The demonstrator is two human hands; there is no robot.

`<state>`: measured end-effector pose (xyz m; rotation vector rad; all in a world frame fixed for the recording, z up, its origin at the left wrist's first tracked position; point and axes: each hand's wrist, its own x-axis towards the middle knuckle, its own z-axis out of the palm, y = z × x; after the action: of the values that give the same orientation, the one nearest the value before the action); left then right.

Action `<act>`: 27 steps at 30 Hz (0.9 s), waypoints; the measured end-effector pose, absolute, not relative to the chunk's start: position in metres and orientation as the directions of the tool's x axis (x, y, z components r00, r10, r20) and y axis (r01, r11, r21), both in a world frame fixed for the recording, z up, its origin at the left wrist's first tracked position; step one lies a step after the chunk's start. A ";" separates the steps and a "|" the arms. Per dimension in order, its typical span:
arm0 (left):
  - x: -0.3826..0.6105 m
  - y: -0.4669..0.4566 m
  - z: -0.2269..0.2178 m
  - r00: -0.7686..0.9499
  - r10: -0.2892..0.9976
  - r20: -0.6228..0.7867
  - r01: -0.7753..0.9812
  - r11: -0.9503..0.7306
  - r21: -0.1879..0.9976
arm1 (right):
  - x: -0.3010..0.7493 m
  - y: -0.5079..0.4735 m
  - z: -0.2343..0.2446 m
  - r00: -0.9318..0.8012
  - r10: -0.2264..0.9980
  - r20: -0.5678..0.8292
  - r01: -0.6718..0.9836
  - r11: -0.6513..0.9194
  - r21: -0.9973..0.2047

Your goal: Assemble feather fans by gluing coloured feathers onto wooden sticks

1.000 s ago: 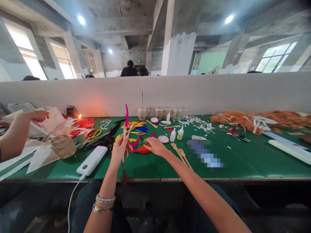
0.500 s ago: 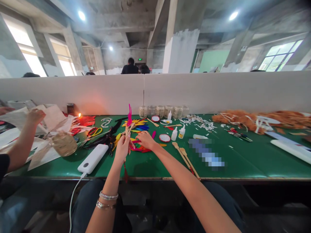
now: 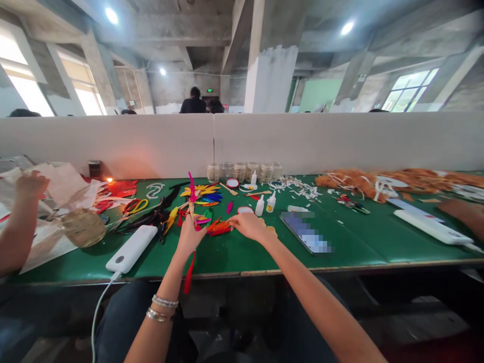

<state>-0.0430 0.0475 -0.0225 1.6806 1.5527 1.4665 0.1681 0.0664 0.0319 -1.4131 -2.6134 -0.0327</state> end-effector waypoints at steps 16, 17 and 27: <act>-0.050 0.061 -0.054 -0.180 0.861 0.475 0.825 -0.131 0.550 | 0.377 -0.028 -0.052 -0.014 0.768 0.640 1.000 0.026 -0.010; -0.050 0.060 -0.053 -0.190 0.862 0.469 0.828 -0.117 0.549 | 0.378 -0.026 -0.053 -0.035 0.776 0.630 0.999 0.031 0.017; -0.047 0.053 -0.041 -0.312 0.831 0.462 0.787 -0.047 0.615 | 0.383 -0.016 -0.046 0.048 0.753 0.657 0.998 -0.009 -0.064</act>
<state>-0.0465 0.0532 -0.0405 1.8120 2.1331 1.3106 0.3830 -0.0159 -0.0457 -1.8133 -1.7553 -0.6161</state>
